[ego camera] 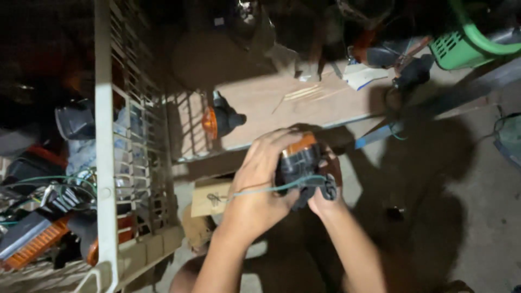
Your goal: Cleaning and inspecting a motorcycle turn signal assembly and its wiring
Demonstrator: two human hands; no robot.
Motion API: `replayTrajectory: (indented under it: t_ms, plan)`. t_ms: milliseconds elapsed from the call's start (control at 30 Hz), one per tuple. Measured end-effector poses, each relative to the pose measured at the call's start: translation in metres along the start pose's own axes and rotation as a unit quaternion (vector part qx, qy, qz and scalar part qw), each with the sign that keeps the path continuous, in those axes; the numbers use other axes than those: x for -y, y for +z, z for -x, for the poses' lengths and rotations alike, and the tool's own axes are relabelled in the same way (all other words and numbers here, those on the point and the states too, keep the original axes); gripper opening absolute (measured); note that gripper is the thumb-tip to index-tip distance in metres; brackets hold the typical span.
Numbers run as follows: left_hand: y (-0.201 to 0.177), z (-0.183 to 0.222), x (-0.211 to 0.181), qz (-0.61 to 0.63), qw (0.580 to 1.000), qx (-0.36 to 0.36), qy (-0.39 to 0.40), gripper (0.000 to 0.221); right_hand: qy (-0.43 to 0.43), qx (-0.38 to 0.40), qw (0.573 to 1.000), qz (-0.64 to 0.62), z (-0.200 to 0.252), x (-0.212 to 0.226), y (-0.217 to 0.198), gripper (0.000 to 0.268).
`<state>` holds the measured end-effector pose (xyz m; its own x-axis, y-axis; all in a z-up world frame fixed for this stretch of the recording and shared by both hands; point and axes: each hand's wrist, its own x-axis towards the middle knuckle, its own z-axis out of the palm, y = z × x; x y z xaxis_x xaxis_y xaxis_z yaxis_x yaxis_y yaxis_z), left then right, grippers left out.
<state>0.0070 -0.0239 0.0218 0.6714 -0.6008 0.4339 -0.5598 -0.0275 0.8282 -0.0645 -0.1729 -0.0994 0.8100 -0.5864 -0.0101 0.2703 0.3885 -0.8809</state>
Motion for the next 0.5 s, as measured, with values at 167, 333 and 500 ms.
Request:
replayTrajectory:
  t_ms: [167, 333, 500]
  plan:
    - [0.0, 0.003, 0.001, -0.07, 0.997, -0.003, -0.031, 0.082, -0.03, 0.045, 0.998, 0.038, 0.005, 0.012, -0.004, 0.023]
    - [-0.003, 0.009, 0.005, -0.047, 0.998, -0.006, -0.031, 0.091, -0.032, 0.082, 0.996, 0.035, 0.012, 0.03, 0.011, 0.027]
    - [-0.008, 0.008, 0.01, 0.014, 0.999, -0.024, -0.03, 0.084, -0.076, 0.131, 0.976, 0.158, 0.014, 0.043, 0.017, 0.027]
